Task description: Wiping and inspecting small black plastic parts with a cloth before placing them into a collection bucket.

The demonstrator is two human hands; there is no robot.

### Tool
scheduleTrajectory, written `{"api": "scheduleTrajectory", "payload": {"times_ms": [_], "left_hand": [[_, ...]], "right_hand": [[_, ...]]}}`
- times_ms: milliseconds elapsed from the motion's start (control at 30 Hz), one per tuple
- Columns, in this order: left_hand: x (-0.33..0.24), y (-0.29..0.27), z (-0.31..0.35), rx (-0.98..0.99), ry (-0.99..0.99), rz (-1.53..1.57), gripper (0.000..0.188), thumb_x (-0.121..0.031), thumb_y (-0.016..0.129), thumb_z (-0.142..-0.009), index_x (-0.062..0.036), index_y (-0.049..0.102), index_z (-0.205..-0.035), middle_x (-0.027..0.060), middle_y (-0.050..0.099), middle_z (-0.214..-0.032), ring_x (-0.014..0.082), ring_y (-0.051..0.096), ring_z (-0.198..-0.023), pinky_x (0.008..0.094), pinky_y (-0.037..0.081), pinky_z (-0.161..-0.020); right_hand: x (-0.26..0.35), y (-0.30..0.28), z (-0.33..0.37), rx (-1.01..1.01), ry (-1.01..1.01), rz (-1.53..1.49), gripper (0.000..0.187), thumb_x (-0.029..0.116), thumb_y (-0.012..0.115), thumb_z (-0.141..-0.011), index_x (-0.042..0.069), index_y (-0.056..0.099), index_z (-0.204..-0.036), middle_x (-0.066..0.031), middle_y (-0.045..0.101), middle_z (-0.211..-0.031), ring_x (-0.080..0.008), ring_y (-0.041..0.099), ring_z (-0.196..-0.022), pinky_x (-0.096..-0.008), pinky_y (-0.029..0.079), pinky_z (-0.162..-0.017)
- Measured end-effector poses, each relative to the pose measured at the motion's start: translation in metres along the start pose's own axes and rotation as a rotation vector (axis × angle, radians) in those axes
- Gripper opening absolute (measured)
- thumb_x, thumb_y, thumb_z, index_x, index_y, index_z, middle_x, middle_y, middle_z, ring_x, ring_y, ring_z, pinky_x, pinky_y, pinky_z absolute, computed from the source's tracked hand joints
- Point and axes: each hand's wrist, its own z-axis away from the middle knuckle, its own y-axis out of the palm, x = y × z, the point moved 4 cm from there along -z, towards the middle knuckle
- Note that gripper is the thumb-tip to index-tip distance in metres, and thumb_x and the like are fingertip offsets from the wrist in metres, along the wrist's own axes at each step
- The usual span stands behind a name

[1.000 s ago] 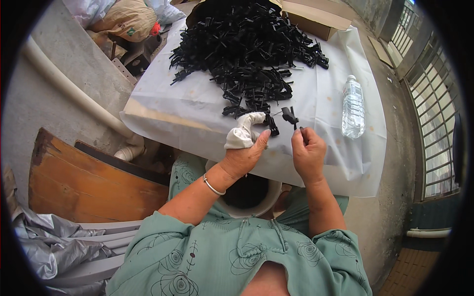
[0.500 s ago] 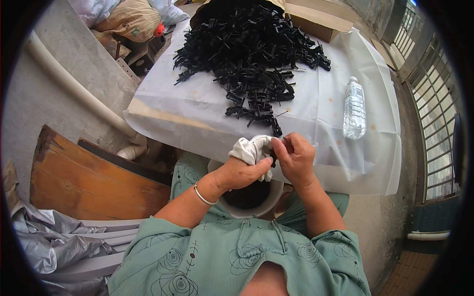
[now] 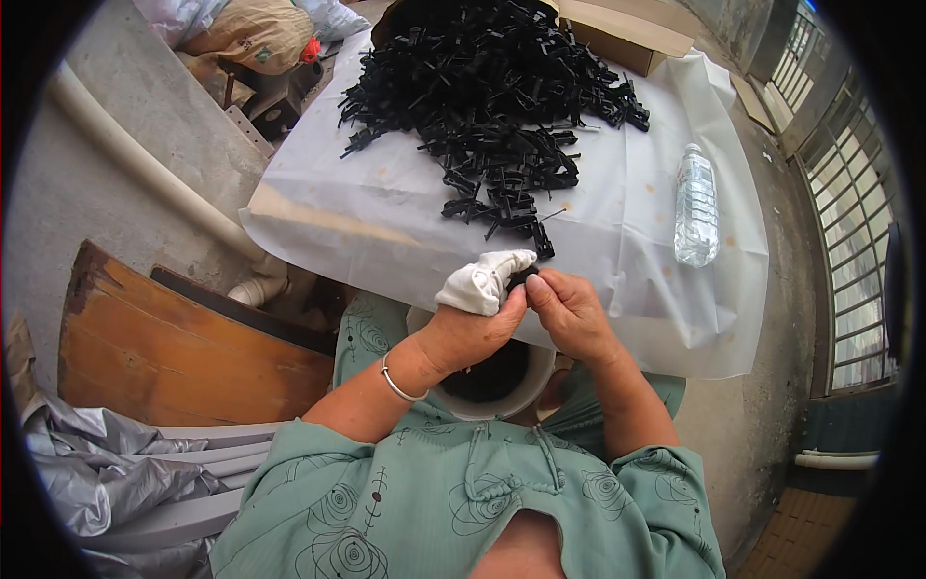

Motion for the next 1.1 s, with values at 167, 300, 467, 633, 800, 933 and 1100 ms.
{"api": "scheduleTrajectory", "payload": {"times_ms": [167, 300, 467, 633, 800, 933, 1100], "left_hand": [[-0.006, 0.000, 0.002, 0.024, 0.065, -0.155, 0.028, -0.002, 0.055, -0.078, 0.0041, 0.055, -0.105, 0.0170, 0.061, -0.093, 0.0282, 0.061, -0.080, 0.0316, 0.049, -0.073], [-0.002, 0.001, 0.004, -0.048, 0.131, -0.172, 0.027, -0.003, 0.054, -0.076, 0.0043, 0.057, -0.101, 0.0193, 0.060, -0.089, 0.0332, 0.060, -0.078, 0.0362, 0.049, -0.070], [0.001, -0.001, -0.002, -0.050, -0.054, 0.108, 0.033, -0.006, 0.057, -0.082, 0.0022, 0.047, -0.112, 0.0093, 0.056, -0.097, 0.0153, 0.055, -0.084, 0.0272, 0.046, -0.075], [0.021, -0.008, -0.005, 0.011, -0.311, 0.608, 0.033, -0.011, 0.051, -0.090, -0.0010, 0.039, -0.118, 0.0028, 0.052, -0.090, 0.0068, 0.047, -0.073, 0.0209, 0.042, -0.062], [0.015, -0.008, -0.003, 0.026, -0.391, 0.630, 0.032, -0.012, 0.045, -0.091, -0.0014, 0.039, -0.120, 0.0011, 0.052, -0.083, 0.0034, 0.044, -0.061, 0.0172, 0.037, -0.051], [0.010, -0.006, -0.002, 0.265, -0.376, 0.494, 0.031, -0.008, 0.044, -0.086, -0.0006, 0.044, -0.116, 0.0046, 0.054, -0.080, 0.0075, 0.046, -0.060, 0.0230, 0.040, -0.053], [0.006, -0.004, -0.002, 0.220, -0.300, 0.314, 0.024, -0.009, 0.046, -0.081, -0.0003, 0.049, -0.103, 0.0108, 0.054, -0.078, 0.0198, 0.051, -0.072, 0.0306, 0.043, -0.068]], "right_hand": [[-0.016, 0.011, 0.002, -0.088, 0.071, -0.102, 0.026, 0.016, 0.048, -0.092, -0.001, 0.057, -0.075, -0.0034, 0.056, -0.063, -0.0091, 0.050, -0.060, -0.0259, 0.042, -0.057], [-0.021, 0.018, 0.000, -0.154, -0.026, -0.065, 0.026, 0.017, 0.047, -0.094, 0.001, 0.055, -0.074, 0.0054, 0.047, -0.062, -0.0032, 0.041, -0.057, -0.0202, 0.035, -0.050], [-0.010, 0.001, -0.002, -0.056, 0.056, -0.150, 0.021, 0.016, 0.050, -0.092, 0.001, 0.057, -0.078, 0.0058, 0.047, -0.063, -0.0038, 0.041, -0.058, -0.0209, 0.035, -0.051], [-0.001, -0.009, -0.004, -0.032, -0.191, 0.358, 0.007, 0.007, 0.063, -0.079, 0.004, 0.061, -0.086, -0.0007, 0.051, -0.062, -0.0088, 0.042, -0.051, -0.0209, 0.035, -0.048], [0.006, -0.012, -0.002, -0.134, -0.323, 0.255, 0.014, 0.002, 0.066, -0.074, 0.004, 0.062, -0.087, -0.0017, 0.052, -0.062, -0.0098, 0.041, -0.050, -0.0202, 0.034, -0.049], [0.001, -0.008, -0.001, -0.098, -0.035, -0.017, 0.014, 0.004, 0.067, -0.077, 0.001, 0.059, -0.088, -0.0033, 0.054, -0.064, -0.0092, 0.044, -0.051, -0.0218, 0.038, -0.050], [0.000, -0.004, -0.003, -0.141, -0.136, 0.107, 0.010, 0.009, 0.061, -0.083, 0.001, 0.055, -0.083, -0.0062, 0.051, -0.061, -0.0144, 0.042, -0.051, -0.0275, 0.038, -0.050]]}}
